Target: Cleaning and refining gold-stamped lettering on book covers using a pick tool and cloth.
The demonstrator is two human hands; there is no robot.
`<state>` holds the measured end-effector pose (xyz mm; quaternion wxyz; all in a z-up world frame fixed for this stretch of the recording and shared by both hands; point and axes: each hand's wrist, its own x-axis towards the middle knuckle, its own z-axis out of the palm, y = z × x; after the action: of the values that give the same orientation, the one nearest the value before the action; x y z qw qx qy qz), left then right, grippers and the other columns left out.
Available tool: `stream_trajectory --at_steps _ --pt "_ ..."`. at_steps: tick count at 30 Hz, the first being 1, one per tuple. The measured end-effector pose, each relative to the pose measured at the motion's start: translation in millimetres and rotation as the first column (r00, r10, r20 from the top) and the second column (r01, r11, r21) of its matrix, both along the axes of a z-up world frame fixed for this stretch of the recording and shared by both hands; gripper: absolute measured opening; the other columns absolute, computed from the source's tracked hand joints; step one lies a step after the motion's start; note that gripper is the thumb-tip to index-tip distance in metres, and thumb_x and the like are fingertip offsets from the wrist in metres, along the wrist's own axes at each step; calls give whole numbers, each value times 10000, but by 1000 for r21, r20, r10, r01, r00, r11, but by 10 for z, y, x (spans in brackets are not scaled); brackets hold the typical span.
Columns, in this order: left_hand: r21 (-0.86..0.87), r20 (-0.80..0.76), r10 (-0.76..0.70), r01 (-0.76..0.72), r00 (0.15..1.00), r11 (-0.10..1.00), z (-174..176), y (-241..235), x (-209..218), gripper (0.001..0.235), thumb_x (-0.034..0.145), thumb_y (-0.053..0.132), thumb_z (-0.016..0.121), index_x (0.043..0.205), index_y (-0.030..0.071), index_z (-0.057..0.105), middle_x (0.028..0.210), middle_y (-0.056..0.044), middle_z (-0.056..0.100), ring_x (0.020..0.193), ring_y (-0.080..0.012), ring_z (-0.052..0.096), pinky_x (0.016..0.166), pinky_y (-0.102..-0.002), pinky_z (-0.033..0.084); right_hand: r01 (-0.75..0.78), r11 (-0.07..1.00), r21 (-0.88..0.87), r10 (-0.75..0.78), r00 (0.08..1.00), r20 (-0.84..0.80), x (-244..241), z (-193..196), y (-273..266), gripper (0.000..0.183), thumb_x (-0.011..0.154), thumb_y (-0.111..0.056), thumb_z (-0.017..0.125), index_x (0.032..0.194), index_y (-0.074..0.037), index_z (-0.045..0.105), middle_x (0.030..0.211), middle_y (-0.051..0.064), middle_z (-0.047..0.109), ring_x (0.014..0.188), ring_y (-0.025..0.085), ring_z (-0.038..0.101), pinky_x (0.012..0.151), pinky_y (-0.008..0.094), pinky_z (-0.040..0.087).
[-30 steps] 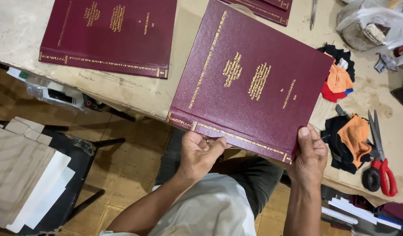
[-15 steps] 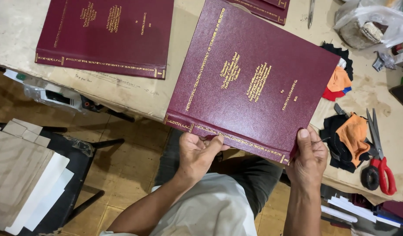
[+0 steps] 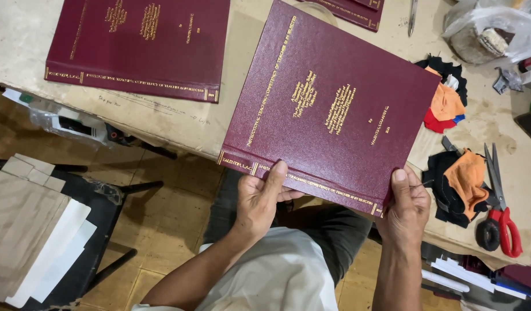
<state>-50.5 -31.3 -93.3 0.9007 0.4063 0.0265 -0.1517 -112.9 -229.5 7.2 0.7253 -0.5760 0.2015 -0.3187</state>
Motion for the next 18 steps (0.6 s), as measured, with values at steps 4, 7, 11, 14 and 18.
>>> stream_trajectory --at_steps 4,7,11,14,18 --pt "39 40 -9 7 999 999 200 -11 19 173 938 27 712 916 -144 710 820 -193 778 724 -252 772 655 -431 696 -6 1000 0 6 1000 0 28 57 40 315 1036 -151 596 1295 22 643 908 146 717 727 167 751 747 290 662" --pt "88 87 -26 18 996 996 172 18 -32 153 871 -10 760 875 -153 706 769 -202 773 686 -237 775 627 -412 702 -9 1000 -6 9 1000 3 40 -7 4 303 1037 -156 592 1282 14 647 911 147 721 743 172 757 750 294 662" --pt "93 134 -94 82 987 992 119 41 -46 83 841 -63 764 876 -119 714 731 -214 751 675 -214 755 578 -372 691 -4 1000 -3 4 1000 -4 52 -83 -76 306 1032 -150 600 1278 27 641 901 145 714 729 172 753 736 295 660" --pt "83 74 -170 164 983 983 -191 29 -118 21 850 -89 719 835 -100 711 683 -173 725 643 -158 720 554 -320 661 -11 1000 -5 11 1000 -20 90 -44 -55 310 1027 -165 609 1274 18 653 904 145 719 751 182 759 764 303 659" --pt "88 -23 -181 182 983 979 -46 107 -133 96 860 -68 738 927 -131 710 755 -219 753 713 -197 752 646 -350 652 -20 999 -28 18 997 -76 121 -56 -11 280 1020 -186 627 1225 -1 678 897 145 724 746 184 749 759 330 651"
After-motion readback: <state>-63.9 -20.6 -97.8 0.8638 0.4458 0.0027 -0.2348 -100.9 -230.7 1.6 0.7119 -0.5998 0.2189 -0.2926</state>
